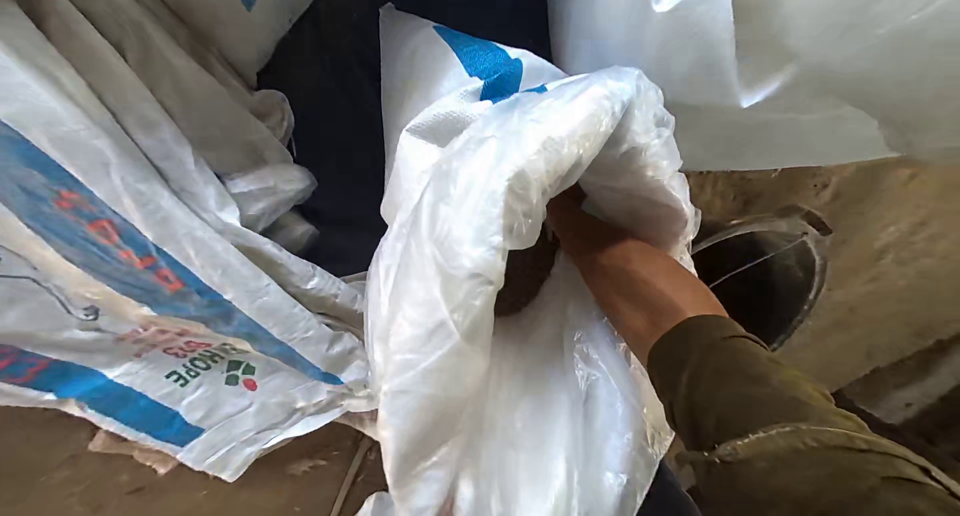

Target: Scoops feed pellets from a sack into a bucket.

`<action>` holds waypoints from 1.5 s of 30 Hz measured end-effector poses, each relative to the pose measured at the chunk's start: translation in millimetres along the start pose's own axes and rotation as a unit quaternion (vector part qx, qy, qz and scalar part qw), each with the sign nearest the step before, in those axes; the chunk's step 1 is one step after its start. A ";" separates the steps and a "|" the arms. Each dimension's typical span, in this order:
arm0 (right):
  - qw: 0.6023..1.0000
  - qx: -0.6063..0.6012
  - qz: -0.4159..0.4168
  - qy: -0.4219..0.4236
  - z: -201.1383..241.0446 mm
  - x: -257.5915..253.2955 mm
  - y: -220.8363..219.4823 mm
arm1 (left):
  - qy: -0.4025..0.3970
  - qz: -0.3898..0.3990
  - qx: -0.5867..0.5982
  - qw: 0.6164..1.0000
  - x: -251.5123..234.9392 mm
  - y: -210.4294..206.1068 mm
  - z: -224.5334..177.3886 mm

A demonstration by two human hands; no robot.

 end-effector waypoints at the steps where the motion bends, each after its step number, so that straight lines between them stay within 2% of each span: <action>1: 0.998 0.005 0.062 0.024 4.6 1.9 0.4 | -0.005 0.010 0.001 1.000 -1.1 0.5 -0.2; 3: 0.966 0.047 0.222 0.126 3.2 3.3 -11.5 | -0.009 0.015 -0.005 1.000 -4.4 4.7 -0.8; 4: 0.953 0.048 0.271 0.126 -1.5 2.7 -19.3 | 0.004 0.011 0.007 1.000 -7.4 2.9 -4.3; 6: 0.939 0.040 0.313 0.134 -2.0 1.2 -26.1 | 0.032 0.011 0.018 0.999 -13.1 3.8 -6.0; 10: 0.942 0.057 0.263 0.202 16.6 3.2 -7.5 | 0.064 -0.039 -0.043 0.996 -14.8 5.5 -3.4; 12: 0.952 0.009 0.230 0.201 25.9 17.8 10.0 | 0.077 -0.051 -0.068 0.993 -13.5 0.1 -4.1; 15: 0.947 -0.089 0.192 0.243 33.0 30.4 25.6 | 0.067 -0.039 -0.088 0.993 -20.5 -5.4 -3.8; 18: 0.938 -0.176 0.188 0.234 35.3 46.1 40.4 | 0.045 -0.041 -0.126 0.990 -25.4 -12.8 -5.4; 22: 0.904 -0.234 0.222 0.281 26.6 64.2 60.9 | 0.031 -0.055 -0.158 0.985 -28.9 -22.1 -5.7; 23: 0.913 -0.224 0.224 0.256 20.3 68.5 66.7 | 0.029 -0.062 -0.160 0.985 -29.3 -24.2 -6.0; 26: 0.953 -0.205 0.196 0.108 -3.6 84.3 89.1 | 0.027 -0.067 -0.185 0.980 -28.8 -28.0 -7.4; 30: 0.929 -0.295 0.184 0.129 -24.4 131.8 128.6 | -0.006 -0.051 -0.197 0.979 -31.8 -30.8 -7.6; 34: 0.919 -0.336 0.146 0.143 -73.6 184.6 183.1 | -0.012 -0.024 -0.195 0.980 -30.8 -37.3 -11.9; 38: 0.925 -0.337 0.081 0.156 -153.1 241.3 251.5 | -0.021 0.001 -0.204 0.979 -34.0 -36.5 -14.2; 42: 0.971 -0.220 -0.065 0.064 -248.1 290.9 317.7 | -0.026 0.003 -0.216 0.976 -33.9 -36.4 -15.7; 45: 0.981 -0.087 -0.170 -0.023 -297.2 315.2 342.0 | -0.028 0.005 -0.218 0.975 -33.1 -40.2 -16.5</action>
Point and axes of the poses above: each hand's wrist, its own x-axis away from the middle knuckle, its own y-axis out of the back of the hand, z = x × y, the point moved 5 cm from there along -x, towards the middle knuckle, and after that the axes turned 15 degrees about -x, right-handed, at the moved point
